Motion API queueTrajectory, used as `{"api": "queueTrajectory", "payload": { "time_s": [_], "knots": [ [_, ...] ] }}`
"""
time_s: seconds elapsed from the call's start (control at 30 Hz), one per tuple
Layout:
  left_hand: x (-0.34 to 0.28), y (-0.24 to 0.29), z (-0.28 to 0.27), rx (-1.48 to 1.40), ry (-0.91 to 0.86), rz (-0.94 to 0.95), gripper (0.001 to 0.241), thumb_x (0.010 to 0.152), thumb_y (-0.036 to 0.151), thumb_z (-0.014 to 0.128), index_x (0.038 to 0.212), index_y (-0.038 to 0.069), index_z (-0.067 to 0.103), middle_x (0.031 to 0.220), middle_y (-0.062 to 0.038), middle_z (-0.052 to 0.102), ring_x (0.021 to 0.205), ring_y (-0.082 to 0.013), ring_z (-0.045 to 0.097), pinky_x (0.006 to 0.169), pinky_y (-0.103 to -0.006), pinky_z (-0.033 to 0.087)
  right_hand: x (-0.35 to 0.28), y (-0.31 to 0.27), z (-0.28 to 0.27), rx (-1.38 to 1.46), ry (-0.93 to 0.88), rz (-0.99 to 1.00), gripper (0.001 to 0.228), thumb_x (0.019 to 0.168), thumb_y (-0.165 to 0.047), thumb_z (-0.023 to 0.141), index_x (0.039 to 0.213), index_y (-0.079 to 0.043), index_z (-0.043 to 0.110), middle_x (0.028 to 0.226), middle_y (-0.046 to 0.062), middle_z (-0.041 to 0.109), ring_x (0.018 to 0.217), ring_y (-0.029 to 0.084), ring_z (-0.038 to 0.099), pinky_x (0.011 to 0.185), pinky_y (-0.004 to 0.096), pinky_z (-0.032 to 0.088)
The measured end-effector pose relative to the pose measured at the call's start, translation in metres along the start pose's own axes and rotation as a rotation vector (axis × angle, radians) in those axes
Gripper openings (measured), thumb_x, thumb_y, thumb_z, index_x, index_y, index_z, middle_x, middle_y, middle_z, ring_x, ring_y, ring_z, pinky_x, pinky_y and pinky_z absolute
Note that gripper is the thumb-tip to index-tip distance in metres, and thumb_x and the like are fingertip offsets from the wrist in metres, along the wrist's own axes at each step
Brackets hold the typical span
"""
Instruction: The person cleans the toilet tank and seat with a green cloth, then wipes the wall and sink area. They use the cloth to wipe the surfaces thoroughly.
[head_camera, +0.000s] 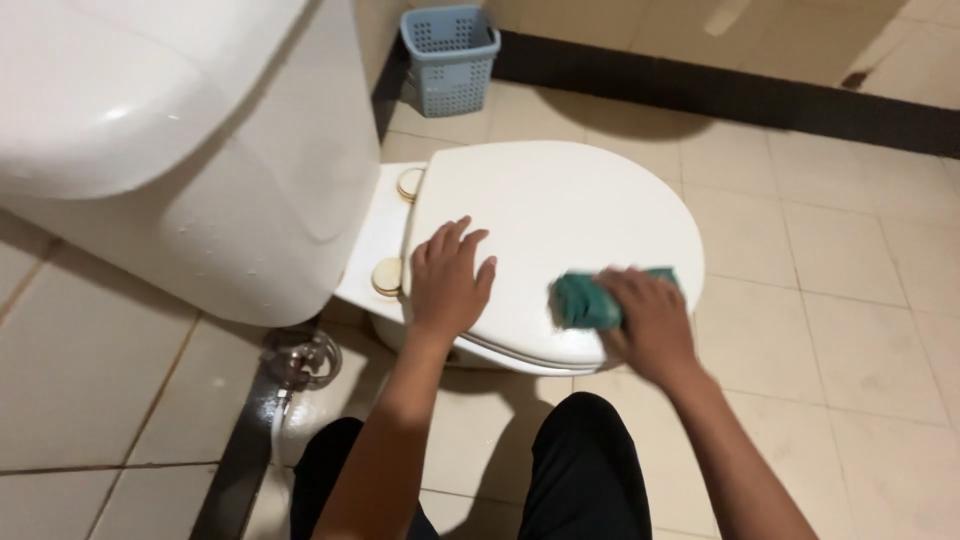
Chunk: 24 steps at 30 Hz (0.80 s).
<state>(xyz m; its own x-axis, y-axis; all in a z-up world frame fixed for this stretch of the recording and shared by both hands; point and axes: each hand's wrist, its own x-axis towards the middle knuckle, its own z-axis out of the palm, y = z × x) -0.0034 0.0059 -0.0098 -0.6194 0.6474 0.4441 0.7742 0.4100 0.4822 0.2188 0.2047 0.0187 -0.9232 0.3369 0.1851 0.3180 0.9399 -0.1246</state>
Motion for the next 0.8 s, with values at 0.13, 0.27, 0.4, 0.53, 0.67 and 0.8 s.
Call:
{"api": "queueTrajectory", "payload": {
  "time_s": [0.13, 0.27, 0.4, 0.53, 0.67, 0.8],
  "knots": [
    [-0.002, 0.006, -0.002, 0.045, 0.013, -0.009, 0.043, 0.098, 0.033, 0.062, 0.135, 0.013, 0.062, 0.149, -0.012, 0.053, 0.141, -0.0299, 0.042, 0.115, -0.0486, 0.028, 0.034, 0.027, -0.01, 0.003, 0.04, 0.202, 0.066, 0.079, -0.029, 0.075, 0.142, -0.02, 0.058, 0.139, 0.011, 0.06, 0.134, 0.035, 0.05, 0.114, 0.051, 0.03],
    [-0.002, 0.005, -0.004, 0.03, -0.011, -0.047, 0.043, 0.097, 0.033, 0.062, 0.135, 0.014, 0.062, 0.15, -0.01, 0.052, 0.142, -0.0282, 0.042, 0.116, -0.0473, 0.028, 0.034, 0.016, 0.0, 0.013, 0.174, 0.225, 0.061, 0.084, -0.025, 0.073, 0.143, -0.019, 0.058, 0.137, 0.012, 0.061, 0.132, 0.035, 0.051, 0.115, 0.051, 0.028],
    [-0.002, 0.004, 0.0, 0.031, 0.004, -0.04, 0.045, 0.098, 0.033, 0.062, 0.137, 0.011, 0.06, 0.151, -0.009, 0.051, 0.143, -0.0277, 0.04, 0.116, -0.0468, 0.026, 0.0, -0.02, 0.002, -0.046, 0.145, 0.181, 0.07, 0.075, -0.022, 0.075, 0.142, -0.018, 0.055, 0.142, 0.012, 0.058, 0.135, 0.035, 0.048, 0.115, 0.05, 0.027],
    [-0.004, 0.002, 0.001, 0.02, 0.023, -0.048, 0.047, 0.098, 0.034, 0.062, 0.138, 0.01, 0.06, 0.152, -0.009, 0.051, 0.144, -0.0274, 0.04, 0.116, -0.0463, 0.026, -0.045, -0.054, 0.004, -0.08, 0.092, 0.099, 0.073, 0.077, -0.024, 0.076, 0.146, -0.021, 0.052, 0.147, 0.009, 0.054, 0.143, 0.032, 0.043, 0.118, 0.05, 0.023],
    [-0.003, 0.003, -0.002, 0.035, 0.014, -0.026, 0.046, 0.098, 0.033, 0.061, 0.138, 0.011, 0.06, 0.151, -0.009, 0.051, 0.144, -0.0273, 0.04, 0.117, -0.0458, 0.026, -0.048, -0.056, -0.001, -0.008, 0.059, -0.017, 0.07, 0.08, -0.03, 0.076, 0.146, -0.025, 0.051, 0.15, 0.005, 0.051, 0.146, 0.029, 0.04, 0.119, 0.05, 0.021],
    [-0.002, 0.004, -0.003, 0.034, 0.007, -0.034, 0.047, 0.098, 0.033, 0.062, 0.138, 0.011, 0.06, 0.152, -0.009, 0.051, 0.144, -0.0263, 0.04, 0.117, -0.0452, 0.026, -0.009, -0.028, -0.002, 0.008, -0.015, 0.04, 0.07, 0.079, -0.032, 0.076, 0.145, -0.024, 0.053, 0.148, 0.006, 0.052, 0.145, 0.029, 0.039, 0.119, 0.048, 0.022]
  ]
}}
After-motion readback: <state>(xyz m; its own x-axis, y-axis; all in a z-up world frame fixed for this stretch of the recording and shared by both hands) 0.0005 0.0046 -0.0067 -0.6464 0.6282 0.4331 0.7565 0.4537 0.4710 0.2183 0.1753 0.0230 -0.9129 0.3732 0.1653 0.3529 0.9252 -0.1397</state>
